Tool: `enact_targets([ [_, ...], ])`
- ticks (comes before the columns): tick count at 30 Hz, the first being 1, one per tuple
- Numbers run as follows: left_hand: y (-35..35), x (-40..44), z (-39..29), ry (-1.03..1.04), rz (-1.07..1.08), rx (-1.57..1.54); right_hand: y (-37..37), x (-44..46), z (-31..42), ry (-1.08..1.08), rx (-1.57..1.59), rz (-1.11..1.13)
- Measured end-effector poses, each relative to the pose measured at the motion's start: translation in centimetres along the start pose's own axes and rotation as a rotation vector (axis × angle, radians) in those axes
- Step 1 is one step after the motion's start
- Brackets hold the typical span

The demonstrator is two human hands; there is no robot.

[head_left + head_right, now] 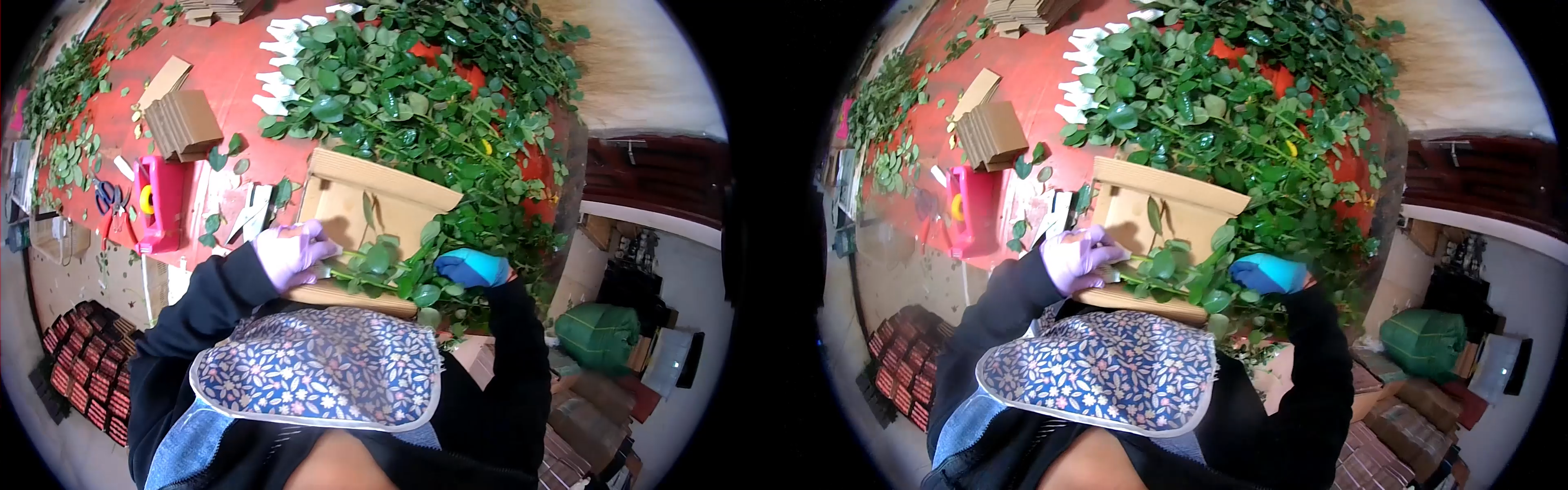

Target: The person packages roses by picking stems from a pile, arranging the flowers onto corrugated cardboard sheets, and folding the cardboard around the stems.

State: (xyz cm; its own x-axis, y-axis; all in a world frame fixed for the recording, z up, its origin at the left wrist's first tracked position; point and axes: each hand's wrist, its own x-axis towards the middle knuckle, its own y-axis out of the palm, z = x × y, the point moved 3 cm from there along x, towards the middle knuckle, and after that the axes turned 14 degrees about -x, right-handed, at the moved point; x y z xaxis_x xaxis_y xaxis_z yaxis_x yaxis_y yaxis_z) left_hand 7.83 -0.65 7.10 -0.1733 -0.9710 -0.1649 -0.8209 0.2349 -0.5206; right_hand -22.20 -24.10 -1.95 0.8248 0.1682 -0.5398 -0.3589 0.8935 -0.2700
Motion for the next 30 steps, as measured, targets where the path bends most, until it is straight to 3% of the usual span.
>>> enact_targets([
  [3, 0.8, -0.1, -0.2, -0.003, -0.056, 0.087, 0.2, -0.8, 1.8, 0.216, 0.043, -0.029],
  [6, 2.4, 0.0, 0.0, 0.078, -0.226, 0.213, -2.7, -3.0, 7.2, 0.213, -0.246, -0.132],
  [7, 2.4, 0.1, 0.0, 0.075, -0.231, 0.197, -4.5, -4.1, 11.0, 0.352, -0.468, -0.241],
  [9, 2.5, 0.2, 0.1, 0.064, -0.236, 0.171, -7.7, -5.1, 13.5, 0.297, -0.890, -0.469],
  [11, 2.6, 0.1, 0.0, 0.066, -0.260, 0.146, -11.0, -2.2, 19.6, 0.069, -1.107, -0.833],
  [12, 2.5, 0.1, -0.3, 0.067, -0.263, 0.149, -13.0, 0.6, 21.4, 0.000, -0.999, -0.840],
  [13, 2.3, 0.1, -0.6, 0.057, -0.251, 0.173, -15.0, 3.3, 20.3, -0.322, -1.098, -1.047],
  [14, 2.1, 0.0, -1.0, 0.048, -0.243, 0.203, -16.4, 7.0, 20.4, -0.300, -1.191, -1.110],
  [16, 2.4, 0.0, -0.9, 0.036, -0.292, 0.185, -20.2, 14.5, 17.1, -0.129, -1.133, -1.044],
  [17, 3.1, -0.1, -0.4, -0.014, -0.244, 0.187, -22.0, 18.3, 14.4, 0.025, -1.206, -0.907],
  [20, 4.1, -0.3, 1.2, -0.129, -0.165, 0.147, -23.4, 25.8, 7.8, 0.264, -1.268, -0.777],
  [22, 3.0, -0.2, 0.3, 0.016, -0.181, 0.188, -24.0, 26.1, 7.2, 0.283, -1.317, -0.753],
  [24, 2.8, -0.4, 0.1, 0.001, -0.184, 0.190, -24.2, 23.8, 9.6, 0.339, -1.297, -0.873],
  [25, 3.0, -0.7, 0.2, 0.039, -0.216, 0.173, -23.6, 21.0, 12.1, 0.127, -1.238, -1.042],
  [30, 2.1, -0.7, -0.5, 0.067, -0.274, 0.157, -17.6, 7.5, 24.5, -0.073, -1.190, -1.141],
])
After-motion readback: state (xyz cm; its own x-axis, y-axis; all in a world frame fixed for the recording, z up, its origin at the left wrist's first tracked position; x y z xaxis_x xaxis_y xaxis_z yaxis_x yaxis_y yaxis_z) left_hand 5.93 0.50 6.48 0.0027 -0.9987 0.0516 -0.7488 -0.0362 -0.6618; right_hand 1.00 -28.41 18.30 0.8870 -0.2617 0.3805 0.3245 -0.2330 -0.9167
